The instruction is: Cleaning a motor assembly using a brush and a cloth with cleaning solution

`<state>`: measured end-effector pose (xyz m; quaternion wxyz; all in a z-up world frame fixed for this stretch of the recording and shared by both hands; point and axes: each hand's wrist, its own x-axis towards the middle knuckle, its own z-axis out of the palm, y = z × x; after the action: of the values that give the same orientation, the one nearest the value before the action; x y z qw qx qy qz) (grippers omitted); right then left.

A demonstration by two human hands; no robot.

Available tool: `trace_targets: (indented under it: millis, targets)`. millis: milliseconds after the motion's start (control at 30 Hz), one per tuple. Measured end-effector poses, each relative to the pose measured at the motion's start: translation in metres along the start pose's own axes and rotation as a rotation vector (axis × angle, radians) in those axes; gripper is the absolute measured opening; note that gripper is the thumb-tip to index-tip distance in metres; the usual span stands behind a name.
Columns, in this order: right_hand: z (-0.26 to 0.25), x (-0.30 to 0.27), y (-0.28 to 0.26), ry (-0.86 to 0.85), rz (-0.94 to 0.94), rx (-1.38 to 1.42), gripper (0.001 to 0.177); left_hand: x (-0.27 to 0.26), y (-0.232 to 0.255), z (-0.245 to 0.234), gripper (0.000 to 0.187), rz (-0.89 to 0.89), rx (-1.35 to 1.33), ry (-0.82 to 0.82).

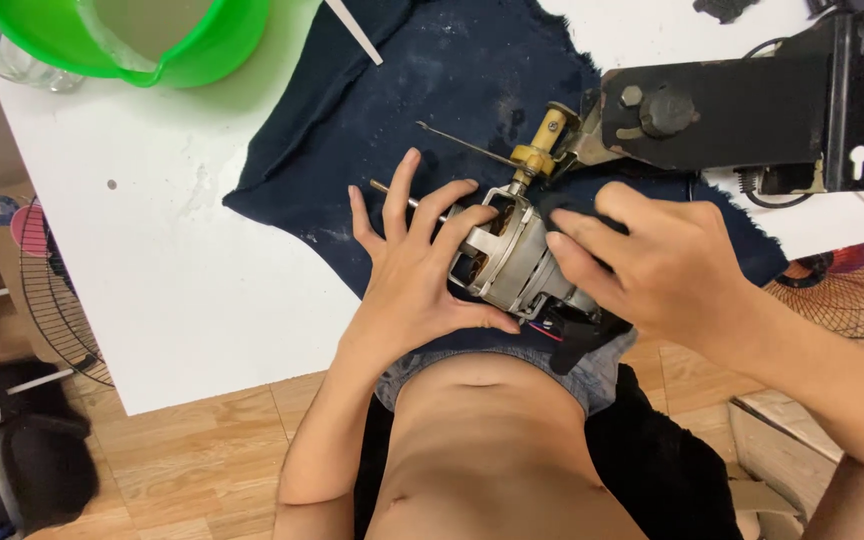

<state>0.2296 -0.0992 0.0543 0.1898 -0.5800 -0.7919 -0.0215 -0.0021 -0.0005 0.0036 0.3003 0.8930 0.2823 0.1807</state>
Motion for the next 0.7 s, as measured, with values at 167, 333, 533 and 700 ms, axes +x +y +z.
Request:
trace_targets:
  millis: [167, 333, 533, 700]
  targets:
    - [-0.009, 0.008, -0.027, -0.017, -0.103, -0.256, 0.022, -0.001, -0.001, 0.004, 0.097, 0.004, 0.036, 0.029]
    - [-0.013, 0.007, -0.048, -0.042, -0.148, -0.203, 0.034, 0.000, -0.001, 0.003, 0.091, 0.004, 0.029, 0.044]
    - [-0.008, -0.001, -0.081, -0.064, -0.137, -0.297, 0.036, -0.002, -0.002, 0.004, 0.084, -0.001, 0.032, 0.042]
    - [-0.006, 0.005, -0.069, 0.012, -0.242, -0.191, 0.041, -0.001, -0.003, 0.002, 0.073, 0.007, 0.002, 0.029]
